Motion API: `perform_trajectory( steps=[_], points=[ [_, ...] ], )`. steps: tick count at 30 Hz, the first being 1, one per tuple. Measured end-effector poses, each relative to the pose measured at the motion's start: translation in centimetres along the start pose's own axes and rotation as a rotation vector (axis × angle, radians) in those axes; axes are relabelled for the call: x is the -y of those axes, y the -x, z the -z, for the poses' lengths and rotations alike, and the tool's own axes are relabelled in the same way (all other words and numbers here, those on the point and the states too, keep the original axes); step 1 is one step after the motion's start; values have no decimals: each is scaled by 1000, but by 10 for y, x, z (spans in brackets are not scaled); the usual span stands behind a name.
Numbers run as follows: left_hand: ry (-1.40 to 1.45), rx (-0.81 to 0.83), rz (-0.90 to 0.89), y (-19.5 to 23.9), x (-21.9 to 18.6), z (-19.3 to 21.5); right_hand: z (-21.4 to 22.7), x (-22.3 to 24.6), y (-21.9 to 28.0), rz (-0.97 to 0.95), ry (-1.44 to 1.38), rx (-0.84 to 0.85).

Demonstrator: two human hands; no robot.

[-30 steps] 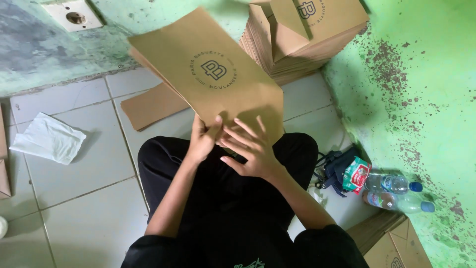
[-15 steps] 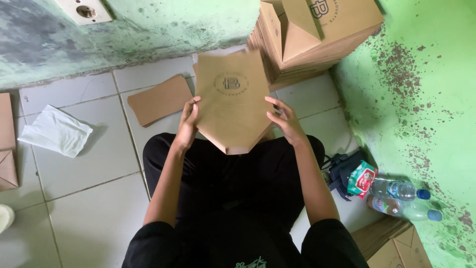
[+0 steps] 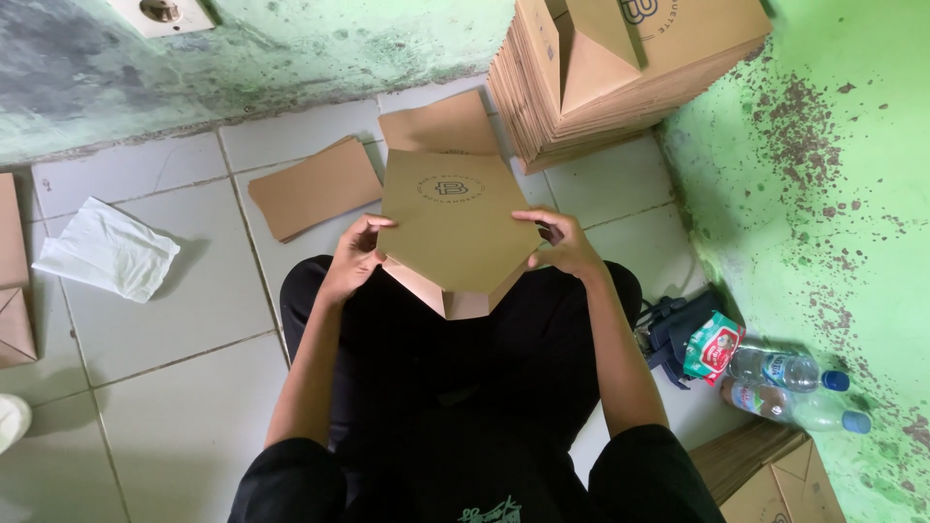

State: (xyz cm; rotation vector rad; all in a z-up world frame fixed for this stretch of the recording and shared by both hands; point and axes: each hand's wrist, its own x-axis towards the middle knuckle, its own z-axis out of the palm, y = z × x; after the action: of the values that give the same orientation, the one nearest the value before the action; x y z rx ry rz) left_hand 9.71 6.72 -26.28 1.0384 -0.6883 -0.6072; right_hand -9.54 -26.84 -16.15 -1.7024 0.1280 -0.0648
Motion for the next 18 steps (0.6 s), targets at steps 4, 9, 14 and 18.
perform_trajectory(
  steps=[4, 9, 14, 18],
  points=[
    [-109, -80, -70, -2, -17, -18, 7, -25, -3, 14, 18, -37],
    [-366, -241, -211, -14, -16, -28, 2, -11, -16, 143, 33, -181],
    [-405, -396, -326, -33, -19, -36, 23, -61, -41, 306, 192, -392],
    [-291, -546, -236, -59, -1, -36, 16, -54, -76, 366, 193, -604]
  ],
)
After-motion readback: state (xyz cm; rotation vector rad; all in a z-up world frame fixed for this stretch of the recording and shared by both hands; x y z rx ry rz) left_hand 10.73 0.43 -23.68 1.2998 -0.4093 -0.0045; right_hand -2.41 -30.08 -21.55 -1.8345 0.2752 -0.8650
